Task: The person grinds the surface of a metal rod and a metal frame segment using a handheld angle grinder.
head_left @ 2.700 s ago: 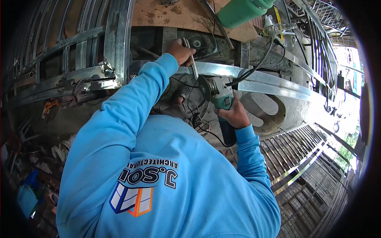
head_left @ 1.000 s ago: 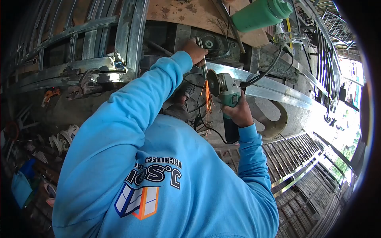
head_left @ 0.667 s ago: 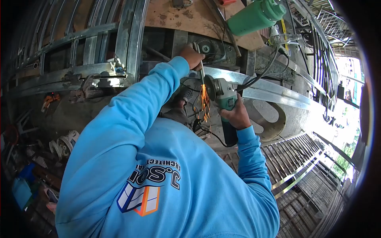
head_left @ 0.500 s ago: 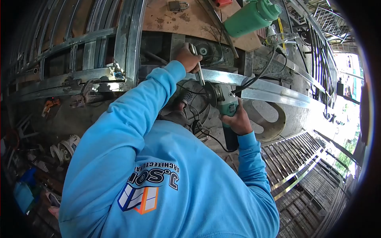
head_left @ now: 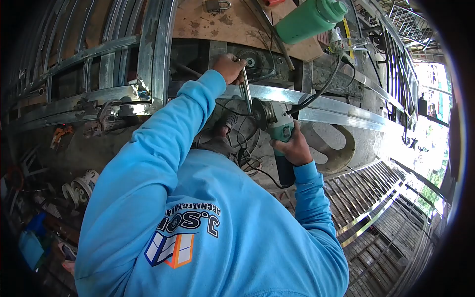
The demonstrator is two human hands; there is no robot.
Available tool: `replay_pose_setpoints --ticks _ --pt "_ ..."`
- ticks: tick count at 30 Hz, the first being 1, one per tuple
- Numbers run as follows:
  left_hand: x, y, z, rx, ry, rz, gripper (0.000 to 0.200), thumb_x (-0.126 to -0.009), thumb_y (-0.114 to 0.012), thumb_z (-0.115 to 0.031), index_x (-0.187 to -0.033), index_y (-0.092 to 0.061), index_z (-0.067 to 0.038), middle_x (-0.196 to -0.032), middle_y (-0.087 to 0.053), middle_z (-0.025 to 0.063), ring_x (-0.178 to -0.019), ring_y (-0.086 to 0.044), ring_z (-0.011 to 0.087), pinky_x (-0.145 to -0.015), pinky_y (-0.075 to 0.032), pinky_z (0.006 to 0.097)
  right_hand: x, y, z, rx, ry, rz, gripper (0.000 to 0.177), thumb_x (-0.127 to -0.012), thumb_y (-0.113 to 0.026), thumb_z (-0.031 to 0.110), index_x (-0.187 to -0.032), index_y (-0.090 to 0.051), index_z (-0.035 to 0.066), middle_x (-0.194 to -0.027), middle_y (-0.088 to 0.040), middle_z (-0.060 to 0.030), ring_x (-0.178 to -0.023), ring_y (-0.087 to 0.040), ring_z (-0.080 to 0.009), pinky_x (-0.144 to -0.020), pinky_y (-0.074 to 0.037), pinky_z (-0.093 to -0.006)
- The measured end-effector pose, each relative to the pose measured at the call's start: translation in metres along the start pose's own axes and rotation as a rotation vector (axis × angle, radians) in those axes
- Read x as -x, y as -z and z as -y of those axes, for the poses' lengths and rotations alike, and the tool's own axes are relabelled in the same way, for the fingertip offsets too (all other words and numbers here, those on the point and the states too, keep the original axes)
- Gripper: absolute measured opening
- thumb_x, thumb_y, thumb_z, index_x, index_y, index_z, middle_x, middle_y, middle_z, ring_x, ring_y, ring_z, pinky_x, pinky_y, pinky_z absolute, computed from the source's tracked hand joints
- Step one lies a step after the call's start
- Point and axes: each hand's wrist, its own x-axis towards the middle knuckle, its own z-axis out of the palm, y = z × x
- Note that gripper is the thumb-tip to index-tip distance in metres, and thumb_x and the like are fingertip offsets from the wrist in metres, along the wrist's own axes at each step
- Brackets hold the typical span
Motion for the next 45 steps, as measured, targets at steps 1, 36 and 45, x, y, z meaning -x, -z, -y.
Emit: replay_pose_setpoints --ticks 1,36,45 --pt "-0.001 0.0 0.001 -0.002 0.005 0.005 0.025 -0.102 -0.062 -0.022 -0.106 -0.06 0.003 -0.084 -0.067 0.0095 -0.058 -0.065 0.0143 -0.045 -0.049 0.0281 -0.001 0.0 -0.003 -0.016 0.002 0.005 0.078 -0.068 -0.081 0.02 -0.135 -0.047 -0.003 -0.111 -0.069 -0.0195 -0.1 -0.068 -0.0276 -0.091 -0.053 -0.038" --pt "-0.001 -0.004 -0.003 -0.116 0.021 -0.01 0.026 -0.103 -0.058 -0.019 -0.106 -0.06 0.006 -0.076 -0.068 0.0127 -0.055 -0.062 0.0171 -0.046 -0.048 0.0316 -0.014 -0.001 0.003 0.045 0.014 0.008 0.075 -0.069 -0.08 0.02 -0.131 -0.045 -0.005 -0.11 -0.068 -0.019 -0.098 -0.068 -0.0262 -0.088 -0.054 -0.0372" --pt "-0.001 -0.003 -0.002 -0.118 0.008 0.015 0.027 -0.102 -0.058 -0.019 -0.107 -0.06 0.007 -0.077 -0.068 0.0123 -0.057 -0.064 0.0168 -0.048 -0.051 0.0313 -0.02 0.001 0.003 0.063 -0.001 0.005 0.078 -0.069 -0.081 0.019 -0.133 -0.044 -0.004 -0.112 -0.068 -0.0188 -0.1 -0.067 -0.0263 -0.09 -0.054 -0.0374"
